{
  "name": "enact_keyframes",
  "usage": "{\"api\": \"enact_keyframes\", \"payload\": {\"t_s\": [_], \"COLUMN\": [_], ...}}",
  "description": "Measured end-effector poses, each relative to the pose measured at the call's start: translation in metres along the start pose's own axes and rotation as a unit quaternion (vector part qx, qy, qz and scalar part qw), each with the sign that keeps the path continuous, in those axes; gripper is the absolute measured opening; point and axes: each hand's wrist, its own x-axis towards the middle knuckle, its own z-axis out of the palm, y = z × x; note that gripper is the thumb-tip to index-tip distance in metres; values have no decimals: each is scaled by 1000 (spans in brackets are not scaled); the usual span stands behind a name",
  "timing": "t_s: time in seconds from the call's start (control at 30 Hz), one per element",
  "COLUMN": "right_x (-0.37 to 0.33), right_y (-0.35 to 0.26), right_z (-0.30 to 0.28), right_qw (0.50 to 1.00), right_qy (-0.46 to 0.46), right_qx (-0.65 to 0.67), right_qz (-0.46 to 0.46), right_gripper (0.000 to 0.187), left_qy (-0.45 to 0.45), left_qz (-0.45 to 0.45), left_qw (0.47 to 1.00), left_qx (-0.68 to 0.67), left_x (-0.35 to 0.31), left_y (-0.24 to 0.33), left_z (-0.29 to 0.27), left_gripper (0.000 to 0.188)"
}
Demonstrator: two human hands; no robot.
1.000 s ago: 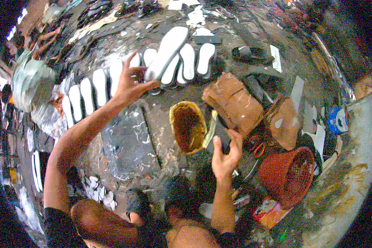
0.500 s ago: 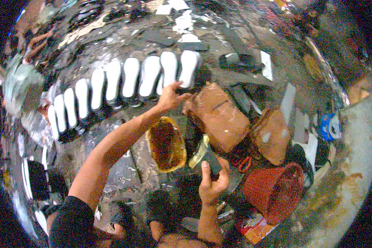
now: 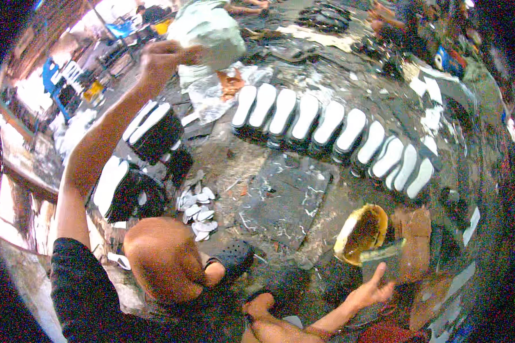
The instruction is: The person scrapes the white insole of a black shoe with a handheld scraper, repeatedly dipping the tool into a yellow container. They handle multiple shoe soles, placing finished ones into a stack while continuing to scrape others.
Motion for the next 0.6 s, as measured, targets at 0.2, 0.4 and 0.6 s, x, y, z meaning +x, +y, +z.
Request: {"api": "enact_keyframes", "payload": {"t_s": [0.2, 0.4, 0.6], "right_x": [39, 43, 13], "right_y": [-19, -33, -87], "right_z": [0, 9, 31], "right_qw": [993, 985, 988], "right_qy": [19, 51, 46], "right_qx": [-41, -122, -103], "right_qz": [-111, -114, -105], "right_gripper": [45, 41, 45], "left_qy": [100, 13, -31], "left_qz": [-283, -257, -232], "left_qw": [924, 956, 971], "left_qx": [-237, -141, 52], "left_x": [-85, -167, -192], "left_y": [-189, -281, -260], "left_z": [-94, -100, -61], "left_gripper": [51, 35, 47]}}
